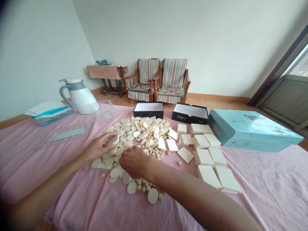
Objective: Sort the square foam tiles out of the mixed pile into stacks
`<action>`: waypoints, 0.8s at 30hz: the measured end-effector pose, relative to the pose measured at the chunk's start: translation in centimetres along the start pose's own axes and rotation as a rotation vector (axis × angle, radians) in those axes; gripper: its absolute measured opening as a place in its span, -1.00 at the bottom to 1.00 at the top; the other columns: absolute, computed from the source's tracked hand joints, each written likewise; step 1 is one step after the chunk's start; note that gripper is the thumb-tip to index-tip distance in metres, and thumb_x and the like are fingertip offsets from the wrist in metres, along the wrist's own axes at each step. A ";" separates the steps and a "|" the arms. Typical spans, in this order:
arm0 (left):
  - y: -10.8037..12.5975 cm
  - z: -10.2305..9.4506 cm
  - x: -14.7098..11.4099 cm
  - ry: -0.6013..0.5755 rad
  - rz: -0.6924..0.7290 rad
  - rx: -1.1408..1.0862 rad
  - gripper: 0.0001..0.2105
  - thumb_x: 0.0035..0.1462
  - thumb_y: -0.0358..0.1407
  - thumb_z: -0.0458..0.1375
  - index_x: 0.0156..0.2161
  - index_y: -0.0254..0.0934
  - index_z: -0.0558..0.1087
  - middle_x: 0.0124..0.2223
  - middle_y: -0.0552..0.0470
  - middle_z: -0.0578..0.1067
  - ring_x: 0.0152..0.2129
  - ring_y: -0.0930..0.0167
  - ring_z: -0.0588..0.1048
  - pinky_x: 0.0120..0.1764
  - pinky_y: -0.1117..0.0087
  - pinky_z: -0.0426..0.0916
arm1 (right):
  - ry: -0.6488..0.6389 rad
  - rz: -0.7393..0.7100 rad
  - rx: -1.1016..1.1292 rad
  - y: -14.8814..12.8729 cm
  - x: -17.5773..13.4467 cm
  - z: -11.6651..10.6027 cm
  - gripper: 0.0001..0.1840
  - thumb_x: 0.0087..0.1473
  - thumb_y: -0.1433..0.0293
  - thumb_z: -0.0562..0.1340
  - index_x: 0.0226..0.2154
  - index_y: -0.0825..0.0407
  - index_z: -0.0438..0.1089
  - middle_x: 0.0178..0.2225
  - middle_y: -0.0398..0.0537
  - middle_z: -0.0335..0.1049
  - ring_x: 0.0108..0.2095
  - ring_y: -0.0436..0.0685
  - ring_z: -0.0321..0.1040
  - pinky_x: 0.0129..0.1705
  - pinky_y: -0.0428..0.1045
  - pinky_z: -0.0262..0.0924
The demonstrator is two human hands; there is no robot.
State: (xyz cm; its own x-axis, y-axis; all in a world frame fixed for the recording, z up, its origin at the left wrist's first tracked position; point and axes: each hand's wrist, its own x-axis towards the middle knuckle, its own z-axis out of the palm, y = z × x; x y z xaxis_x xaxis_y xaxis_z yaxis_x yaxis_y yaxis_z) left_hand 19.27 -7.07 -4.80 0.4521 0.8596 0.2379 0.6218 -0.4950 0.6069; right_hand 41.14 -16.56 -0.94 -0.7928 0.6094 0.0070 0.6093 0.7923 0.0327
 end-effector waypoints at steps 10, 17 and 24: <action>0.2 0.1 0.4 0.020 0.016 0.014 -0.56 0.06 -0.15 0.15 0.04 -0.27 0.37 0.05 -0.12 0.47 -0.02 0.21 0.45 -0.07 0.23 0.42 | 0.076 -0.067 0.108 0.8 0.0 0.0 -0.64 -0.15 0.35 0.31 -0.23 0.11 0.35 -0.25 0.05 0.41 -0.18 0.20 0.27 -0.07 0.13 0.11; 0.9 -0.1 0.4 0.030 0.007 0.019 -0.55 0.06 -0.12 0.16 0.04 -0.27 0.38 0.04 -0.11 0.47 -0.03 0.21 0.46 -0.10 0.23 0.42 | 0.474 0.340 0.524 3.7 -4.3 -1.2 -0.54 -0.05 0.39 0.22 -0.03 0.09 0.28 -0.15 0.04 0.33 -0.23 0.10 0.31 -0.20 0.01 0.23; 5.3 1.8 1.2 0.073 0.165 0.083 -0.61 0.05 -0.23 0.16 0.03 -0.19 0.40 0.03 -0.06 0.46 -0.02 0.22 0.42 -0.06 0.22 0.39 | 0.295 0.711 0.277 7.1 -11.0 1.1 -0.82 -0.05 0.37 0.21 -0.31 0.07 0.36 -0.31 0.01 0.37 -0.30 0.14 0.33 -0.26 0.00 0.18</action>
State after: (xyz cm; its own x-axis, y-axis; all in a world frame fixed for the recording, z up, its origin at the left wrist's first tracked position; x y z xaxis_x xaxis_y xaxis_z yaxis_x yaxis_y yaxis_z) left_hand 24.23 -8.89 -2.70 0.5066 0.7715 0.3848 0.5952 -0.6359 0.4913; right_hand 54.20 -17.58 -1.86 -0.1635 0.9668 0.1965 0.9187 0.2218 -0.3268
